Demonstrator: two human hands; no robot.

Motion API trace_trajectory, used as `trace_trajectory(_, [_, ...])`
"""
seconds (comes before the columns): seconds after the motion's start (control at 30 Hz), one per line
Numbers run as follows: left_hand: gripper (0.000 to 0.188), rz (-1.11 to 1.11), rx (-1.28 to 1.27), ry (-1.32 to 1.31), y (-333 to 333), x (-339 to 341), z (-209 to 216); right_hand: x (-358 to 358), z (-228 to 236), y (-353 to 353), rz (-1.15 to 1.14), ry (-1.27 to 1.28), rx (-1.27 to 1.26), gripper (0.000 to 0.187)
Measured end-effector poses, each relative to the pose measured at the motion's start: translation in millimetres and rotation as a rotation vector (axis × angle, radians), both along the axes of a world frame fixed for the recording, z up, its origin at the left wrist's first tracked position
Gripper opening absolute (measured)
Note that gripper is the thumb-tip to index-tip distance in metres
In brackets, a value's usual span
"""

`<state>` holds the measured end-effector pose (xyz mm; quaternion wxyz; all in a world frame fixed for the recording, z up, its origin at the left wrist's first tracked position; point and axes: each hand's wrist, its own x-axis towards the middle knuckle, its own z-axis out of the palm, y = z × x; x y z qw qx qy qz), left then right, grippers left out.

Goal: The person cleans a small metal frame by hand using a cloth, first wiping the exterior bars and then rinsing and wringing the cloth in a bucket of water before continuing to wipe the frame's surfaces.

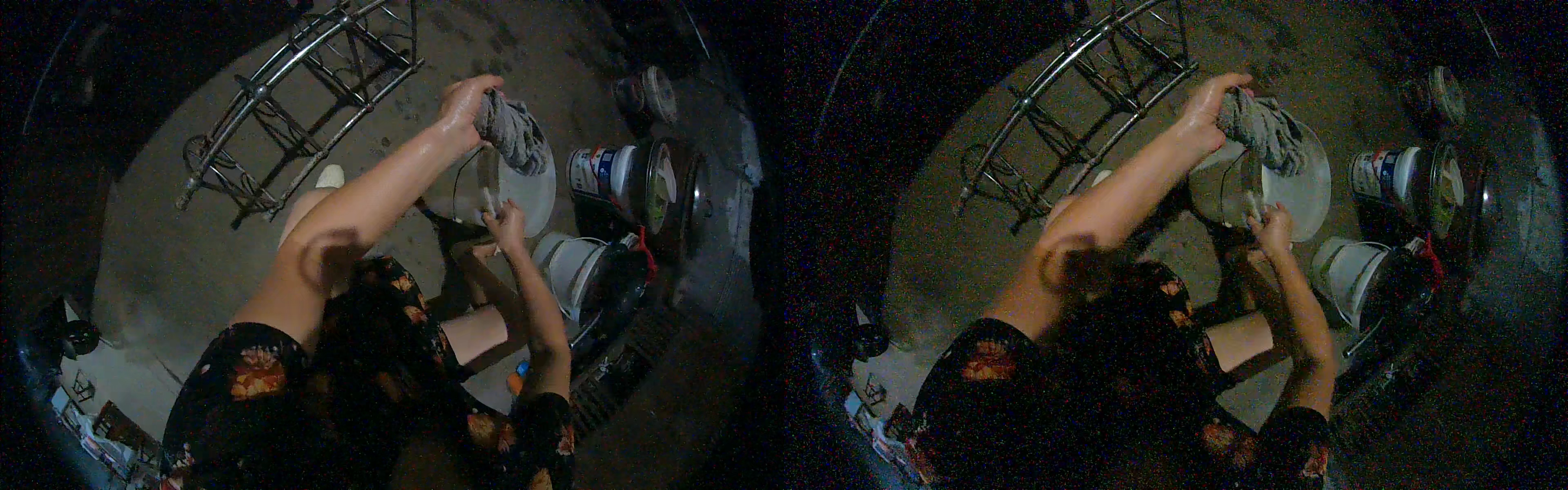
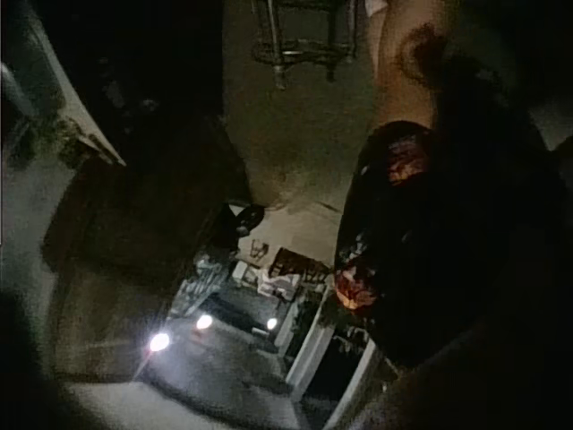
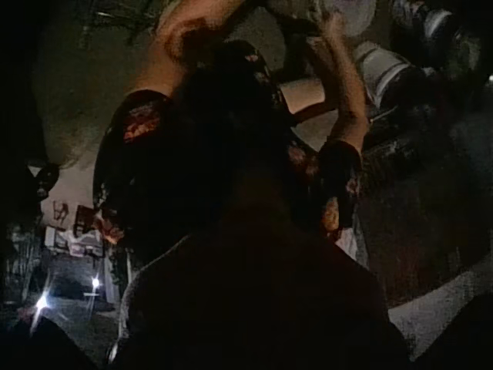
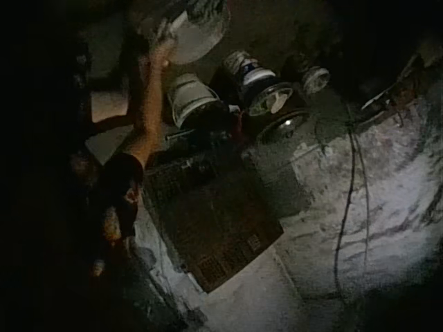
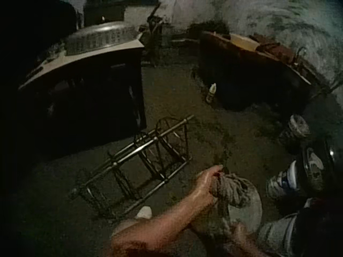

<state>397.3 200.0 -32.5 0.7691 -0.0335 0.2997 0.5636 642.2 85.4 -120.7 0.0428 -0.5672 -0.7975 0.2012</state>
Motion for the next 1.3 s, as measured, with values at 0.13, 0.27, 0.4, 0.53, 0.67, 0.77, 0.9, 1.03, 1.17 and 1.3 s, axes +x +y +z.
trace_trajectory(0.13, [0.018,-0.073,-0.095,-0.220,-16.9,-19.0,14.8,-26.5,-35.4,-20.0,-0.058,-0.010,0.108,0.029])
trace_trajectory(0.27, [0.019,-0.095,-0.089,-0.368,-24.2,-29.3,5.4,-41.6,-54.8,-26.5,-0.052,-0.110,-0.087,0.029])
trace_trajectory(0.4, [0.017,-0.165,-0.112,-0.522,-23.5,-24.9,4.5,24.2,-92.6,-20.3,-0.118,-0.118,-0.077,0.040])
trace_trajectory(0.53, [0.015,0.002,-0.104,-0.309,1.7,-55.5,-33.9,-107.0,42.2,41.3,-0.660,1.057,-0.568,0.049])
trace_trajectory(0.67, [0.031,0.307,0.306,0.690,-34.0,-26.4,14.9,-145.4,114.6,70.5,-0.604,1.293,-0.572,0.054])
trace_trajectory(0.77, [0.043,0.565,0.889,1.302,-45.1,-26.1,36.0,-158.6,108.4,75.1,-0.391,1.509,-0.547,0.050])
trace_trajectory(0.9, [0.054,0.357,1.330,1.635,-61.5,-64.7,36.5,-204.2,84.2,60.6,-0.372,1.817,-0.678,0.047])
trace_trajectory(1.03, [0.068,-0.144,1.025,1.891,-70.0,-99.0,21.2,-234.3,60.3,75.4,-0.361,2.038,-0.773,0.045])
trace_trajectory(1.17, [0.076,-0.291,0.933,1.566,-60.5,-163.5,-13.5,-242.2,75.8,86.6,-0.888,1.897,-0.795,0.041])
trace_trajectory(1.3, [0.058,0.019,0.730,1.919,-76.4,-191.0,6.9,-222.6,72.8,101.7,-0.544,1.998,-0.807,0.030])
